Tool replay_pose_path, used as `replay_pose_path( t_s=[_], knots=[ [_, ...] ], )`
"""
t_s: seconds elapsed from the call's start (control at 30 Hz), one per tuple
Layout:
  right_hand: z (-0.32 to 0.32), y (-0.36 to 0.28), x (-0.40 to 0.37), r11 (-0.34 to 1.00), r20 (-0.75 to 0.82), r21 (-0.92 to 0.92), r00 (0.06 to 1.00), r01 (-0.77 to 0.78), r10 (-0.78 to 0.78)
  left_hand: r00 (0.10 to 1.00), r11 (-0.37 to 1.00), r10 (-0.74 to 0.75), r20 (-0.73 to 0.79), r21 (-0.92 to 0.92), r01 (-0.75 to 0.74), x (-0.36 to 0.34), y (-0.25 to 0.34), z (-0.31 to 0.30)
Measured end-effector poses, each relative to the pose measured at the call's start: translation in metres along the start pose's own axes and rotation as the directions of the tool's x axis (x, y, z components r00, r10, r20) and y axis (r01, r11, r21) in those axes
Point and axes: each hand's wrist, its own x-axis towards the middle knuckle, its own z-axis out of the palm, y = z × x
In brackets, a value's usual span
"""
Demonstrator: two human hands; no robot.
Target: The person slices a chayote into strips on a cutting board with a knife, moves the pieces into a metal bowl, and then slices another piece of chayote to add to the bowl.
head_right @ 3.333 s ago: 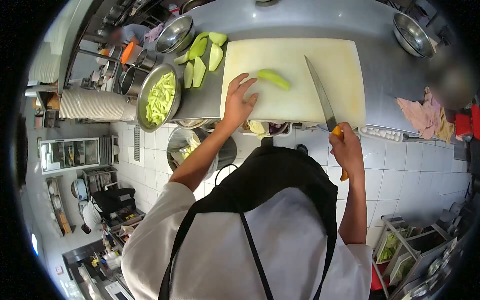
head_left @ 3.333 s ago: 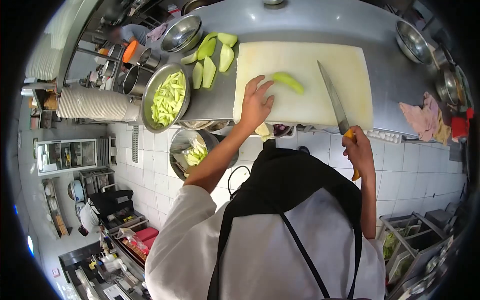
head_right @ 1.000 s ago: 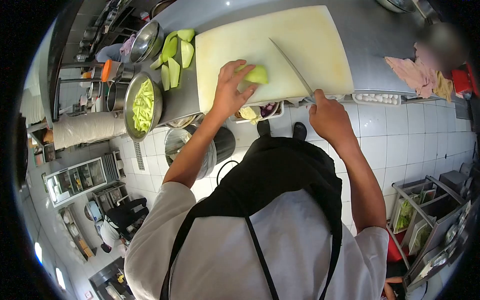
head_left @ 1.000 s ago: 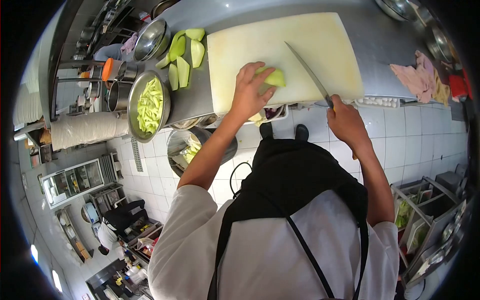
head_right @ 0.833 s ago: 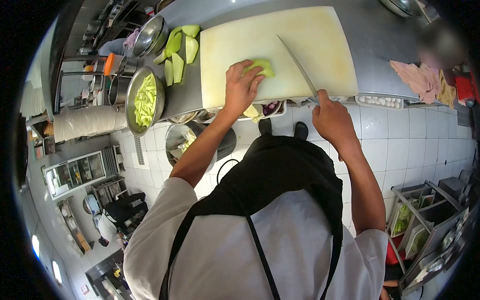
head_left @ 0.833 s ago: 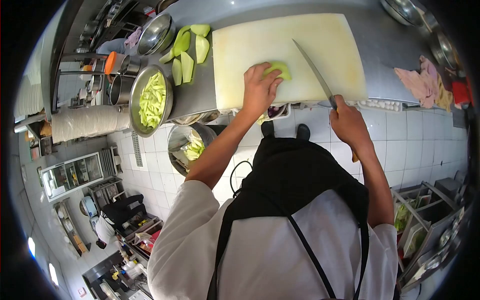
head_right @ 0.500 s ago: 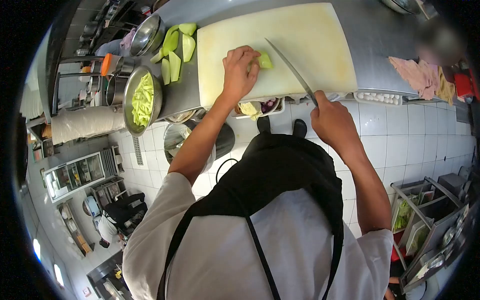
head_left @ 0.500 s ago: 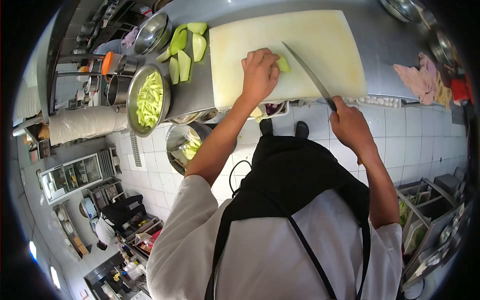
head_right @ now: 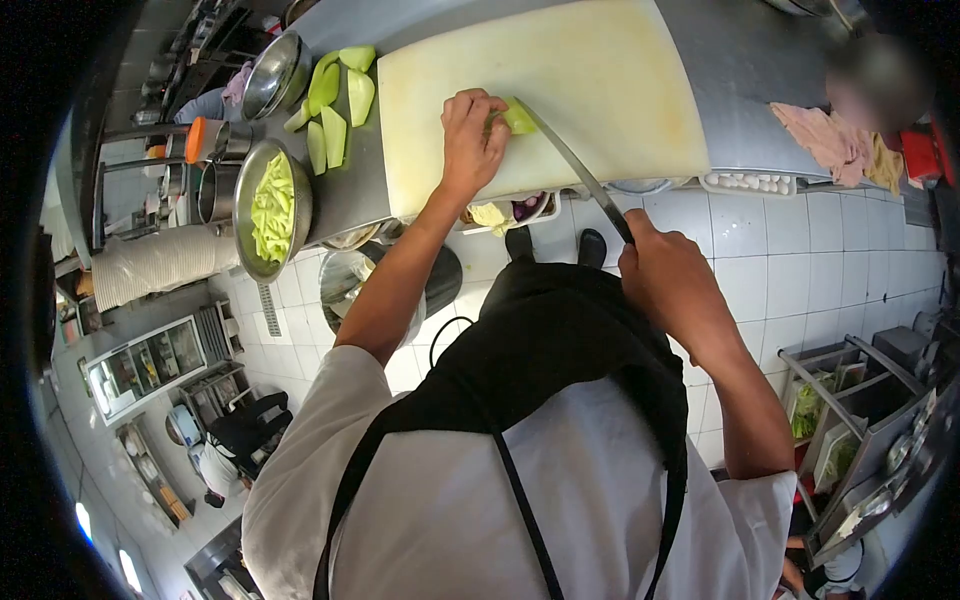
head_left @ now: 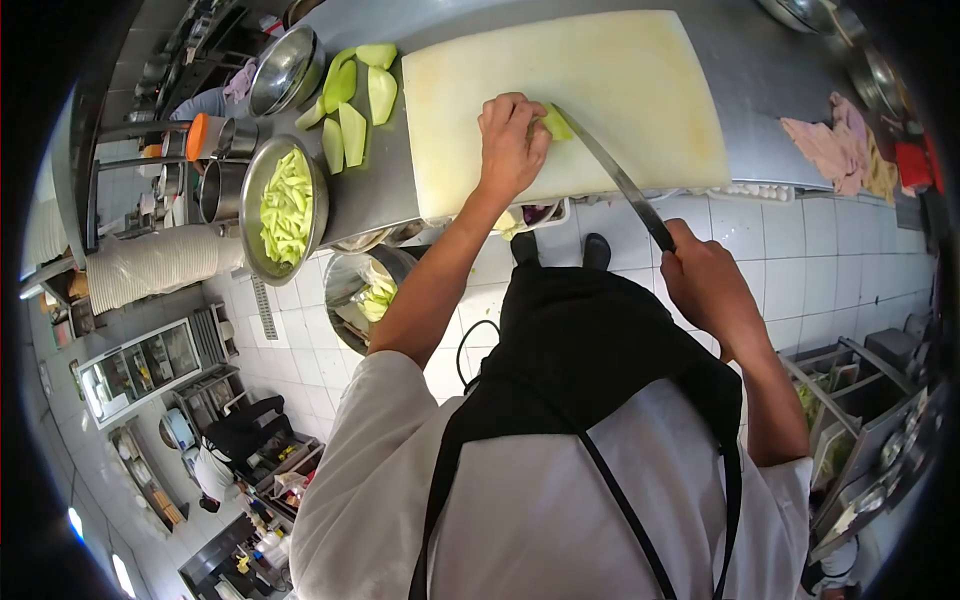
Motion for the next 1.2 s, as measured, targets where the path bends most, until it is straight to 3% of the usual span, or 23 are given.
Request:
replay_pose_path(
  t_s=[0.43, 0.63, 0.83, 0.93, 1.13, 1.2],
  knots=[
    [-0.007, -0.010, -0.001, 1.000, 0.010, 0.021, 1.000, -0.012, 0.012, 0.999, 0.999, -0.014, -0.043, -0.046, 0.012, -0.001, -0.004, 0.002],
    [-0.002, -0.006, 0.001, 0.998, -0.008, -0.050, 1.000, 0.025, -0.025, 0.999, 0.998, -0.027, -0.027, -0.052, 0.026, 0.000, -0.005, 0.002],
    [0.018, 0.000, 0.029, 0.997, 0.062, -0.075, 0.998, 0.008, -0.003, 0.999, 0.998, -0.039, -0.021, -0.056, 0.037, 0.003, -0.006, 0.001],
    [0.052, 0.011, 0.062, 0.986, -0.039, -0.069, 0.988, 0.149, -0.152, 0.999, 0.998, -0.039, 0.000, -0.051, 0.039, -0.003, -0.002, -0.001],
    [0.037, 0.019, 0.058, 0.991, -0.136, -0.048, 0.982, 0.124, -0.129, 0.999, 0.996, -0.037, -0.031, -0.087, 0.034, -0.002, -0.007, 0.001],
    [0.019, 0.009, 0.042, 0.994, -0.104, -0.057, 0.990, 0.088, -0.094, 0.998, 0.994, -0.042, -0.045, -0.103, 0.037, -0.001, -0.008, 0.001]
  ],
)
